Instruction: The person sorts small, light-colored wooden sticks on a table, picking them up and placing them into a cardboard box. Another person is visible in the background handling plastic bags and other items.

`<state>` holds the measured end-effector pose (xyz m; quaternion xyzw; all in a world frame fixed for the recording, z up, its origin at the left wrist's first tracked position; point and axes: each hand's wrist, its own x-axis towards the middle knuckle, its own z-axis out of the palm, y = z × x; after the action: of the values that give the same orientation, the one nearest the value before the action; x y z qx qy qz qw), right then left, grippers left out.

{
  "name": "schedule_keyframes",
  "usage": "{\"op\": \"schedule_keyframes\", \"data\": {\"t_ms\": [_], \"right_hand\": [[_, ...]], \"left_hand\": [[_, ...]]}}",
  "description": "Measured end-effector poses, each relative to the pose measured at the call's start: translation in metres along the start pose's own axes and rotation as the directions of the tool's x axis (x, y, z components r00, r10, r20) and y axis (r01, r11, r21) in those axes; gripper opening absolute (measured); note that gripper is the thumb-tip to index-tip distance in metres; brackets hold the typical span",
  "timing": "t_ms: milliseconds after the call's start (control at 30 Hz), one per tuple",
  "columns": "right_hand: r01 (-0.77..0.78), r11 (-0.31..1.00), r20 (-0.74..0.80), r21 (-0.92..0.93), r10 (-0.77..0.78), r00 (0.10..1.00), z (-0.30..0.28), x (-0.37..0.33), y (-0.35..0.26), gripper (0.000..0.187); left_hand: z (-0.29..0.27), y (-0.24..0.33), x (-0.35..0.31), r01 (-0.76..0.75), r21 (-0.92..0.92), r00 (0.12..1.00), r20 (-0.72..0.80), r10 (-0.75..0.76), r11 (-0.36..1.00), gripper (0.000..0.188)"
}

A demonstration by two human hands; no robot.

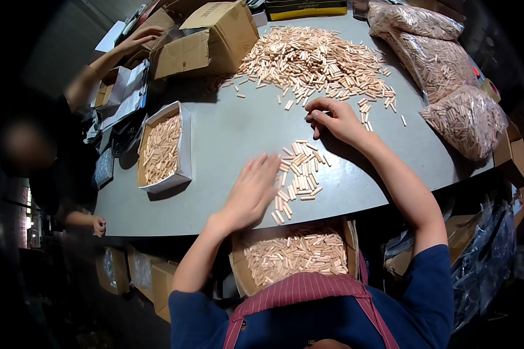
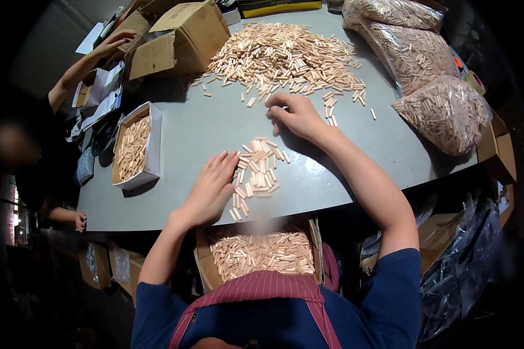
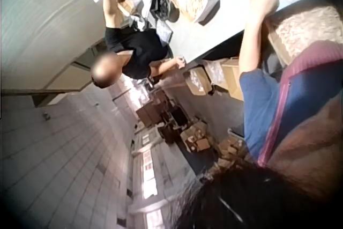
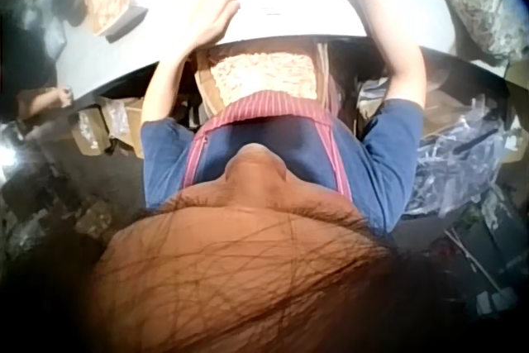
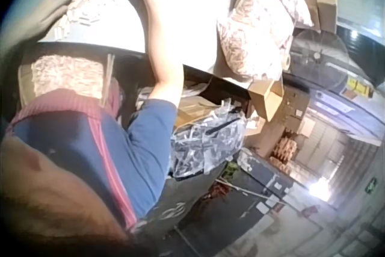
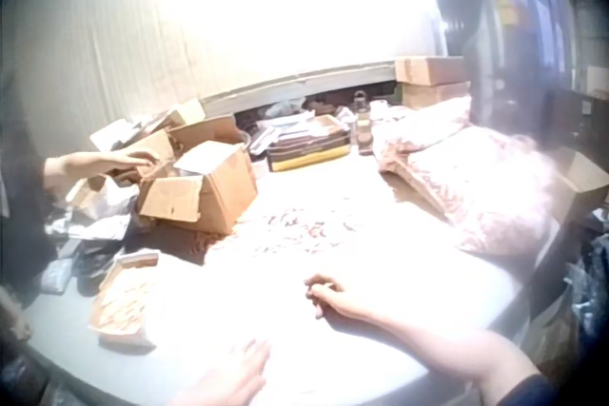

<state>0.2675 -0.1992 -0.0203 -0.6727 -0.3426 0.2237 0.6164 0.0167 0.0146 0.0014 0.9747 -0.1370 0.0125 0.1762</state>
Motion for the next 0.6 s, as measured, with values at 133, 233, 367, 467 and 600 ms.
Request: {"op": "schedule_keyframes", "data": {"t_ms": [133,233,367,467,600], "right_hand": [[0.008,0.999,0.005,0.036,-0.009,1.0,0.0,0.0,0.002,0.025],[0.002,0.998,-0.017,0.058,-0.001,1.0,0.002,0.0,0.0,0.022],[0.004,0.998,-0.004,0.055,-0.004,1.0,0.001,0.0,0.0,0.022],[0.011,0.999,0.009,0.046,-0.011,1.0,-0.002,0.002,0.004,0.022],[0.007,0.999,0.02,0.05,-0.008,1.0,-0.002,0.003,0.004,0.022]], "left_hand": [[-0.009,0.007,-0.028,-0.002,-0.327,0.999,0.036,0.014,0.945,0.061],[-0.01,0.0,-0.05,0.095,-0.747,0.977,-0.058,-0.208,0.658,0.058],[-0.011,-0.024,-0.058,0.153,-0.725,0.843,-0.259,-0.471,0.672,0.045],[-0.01,-0.027,-0.057,0.215,-0.488,0.816,-0.386,-0.43,0.846,0.04],[-0.006,-0.018,-0.045,0.172,-0.162,0.879,-0.419,-0.226,0.972,0.041]]}}
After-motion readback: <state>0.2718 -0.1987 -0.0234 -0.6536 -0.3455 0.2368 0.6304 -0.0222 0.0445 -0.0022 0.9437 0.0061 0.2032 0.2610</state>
